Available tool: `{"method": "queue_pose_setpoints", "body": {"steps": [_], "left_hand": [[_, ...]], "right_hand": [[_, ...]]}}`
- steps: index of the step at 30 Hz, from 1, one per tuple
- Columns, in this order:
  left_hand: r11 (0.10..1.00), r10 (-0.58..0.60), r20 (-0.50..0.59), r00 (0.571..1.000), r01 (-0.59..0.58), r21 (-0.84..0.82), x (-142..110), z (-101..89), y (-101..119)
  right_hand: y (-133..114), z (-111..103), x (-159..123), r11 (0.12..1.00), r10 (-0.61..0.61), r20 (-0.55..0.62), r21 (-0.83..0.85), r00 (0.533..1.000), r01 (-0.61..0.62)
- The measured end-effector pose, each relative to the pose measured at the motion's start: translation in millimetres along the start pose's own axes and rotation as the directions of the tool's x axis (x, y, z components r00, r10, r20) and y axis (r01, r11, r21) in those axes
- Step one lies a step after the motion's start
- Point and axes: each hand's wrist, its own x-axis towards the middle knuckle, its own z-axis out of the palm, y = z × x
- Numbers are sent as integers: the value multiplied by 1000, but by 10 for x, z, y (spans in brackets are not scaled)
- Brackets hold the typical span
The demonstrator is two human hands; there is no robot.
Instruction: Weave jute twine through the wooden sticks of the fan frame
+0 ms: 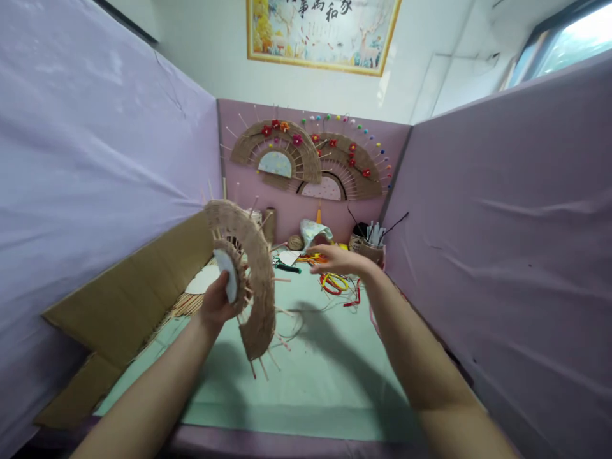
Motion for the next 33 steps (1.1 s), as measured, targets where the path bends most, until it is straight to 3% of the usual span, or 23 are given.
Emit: {"method": "queue_pose_setpoints", "body": {"steps": [1,3,7,10,14,24,27,33], "left_hand": [[1000,-20,-21,1000,19,-9,71,12,-31],[999,-27,-47,999,26,-26,174,34,-91],[993,-120,-111,987,118,-28,243,39,-202],[986,-165,-194,967,165,-19,247,17,-287],[989,-144,-256,956,143,-23,252,4,-369],[984,-177,-220,959,175,-29,196,21,-372],[986,-168,-247,954,166,-28,194,11,-365],[981,-189,-276,942,191,-20,197,6,-349]], "right_hand": [[-163,130,-14,968,-134,-27,212,991,137],[-416,411,-57,814,-256,-110,512,960,276],[-561,906,-136,614,-137,-184,756,973,229],[-505,1108,-162,563,-41,-187,807,981,178],[-453,1230,-165,538,2,-164,832,986,138],[-388,1394,-170,501,39,-234,845,971,184],[-348,1411,-157,488,104,-330,839,938,241],[-239,1408,-127,555,272,-531,768,802,321]]}}
